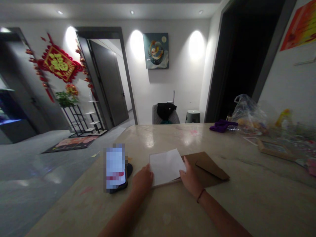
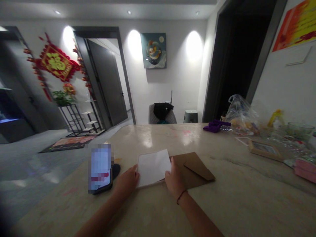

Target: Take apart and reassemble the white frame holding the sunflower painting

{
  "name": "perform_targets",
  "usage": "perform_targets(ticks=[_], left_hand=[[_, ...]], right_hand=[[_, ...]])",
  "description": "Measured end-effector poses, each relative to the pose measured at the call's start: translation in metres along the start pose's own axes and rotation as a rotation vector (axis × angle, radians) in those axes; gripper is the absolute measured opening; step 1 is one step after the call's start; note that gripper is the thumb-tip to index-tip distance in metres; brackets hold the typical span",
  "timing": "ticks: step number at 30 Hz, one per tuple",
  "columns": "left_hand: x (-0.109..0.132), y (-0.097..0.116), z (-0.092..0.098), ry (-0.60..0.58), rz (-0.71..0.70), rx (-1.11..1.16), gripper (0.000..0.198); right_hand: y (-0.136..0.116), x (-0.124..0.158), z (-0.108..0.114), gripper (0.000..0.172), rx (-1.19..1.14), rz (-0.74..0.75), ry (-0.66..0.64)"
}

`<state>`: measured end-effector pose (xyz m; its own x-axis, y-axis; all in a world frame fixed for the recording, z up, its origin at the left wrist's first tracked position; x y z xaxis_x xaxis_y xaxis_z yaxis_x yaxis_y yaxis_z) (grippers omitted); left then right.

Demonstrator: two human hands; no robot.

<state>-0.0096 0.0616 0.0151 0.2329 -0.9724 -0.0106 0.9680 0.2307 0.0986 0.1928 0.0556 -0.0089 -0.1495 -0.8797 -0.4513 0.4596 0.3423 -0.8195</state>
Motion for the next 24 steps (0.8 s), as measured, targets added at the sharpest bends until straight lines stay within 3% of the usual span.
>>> perform_targets(ticks=[4, 8, 12, 16, 20, 24], left_hand=[[0.0, 0.0, -0.002, -0.008, 0.003, 0.026, 0.041], [0.001, 0.0, 0.0, 0.04, -0.004, 0.092, 0.043], [-0.005, -0.004, 0.004, 0.117, 0.0, 0.197, 0.043], [-0.014, -0.009, 0.006, 0.135, -0.018, 0.446, 0.044], [-0.015, -0.008, 0.006, -0.001, -0.041, 0.819, 0.049], [-0.009, 0.002, 0.004, -0.209, -0.112, 1.117, 0.045]], right_hand=[[-0.003, -0.003, 0.0, 0.045, -0.065, 0.056, -0.095], [0.002, -0.006, 0.007, 0.035, -0.163, 0.006, 0.016], [0.008, -0.007, 0.007, 0.034, -0.408, -0.075, 0.041], [0.01, -0.005, 0.002, 0.035, -0.694, -0.2, -0.003], [0.008, -0.006, 0.001, 0.031, -0.898, -0.226, 0.012], [0.009, -0.009, 0.004, 0.03, -0.86, -0.194, 0.036]])
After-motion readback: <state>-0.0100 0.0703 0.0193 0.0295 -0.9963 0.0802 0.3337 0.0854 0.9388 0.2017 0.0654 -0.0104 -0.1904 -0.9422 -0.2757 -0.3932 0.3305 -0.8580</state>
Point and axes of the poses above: each hand's wrist, its own x-axis away from the middle knuckle, its own z-axis out of the back of the hand, y = z × x, the point moved 6 cm from there along -x, towards the middle knuckle, and after that the axes turned 12 degrees about z, right-handed, at the moved point
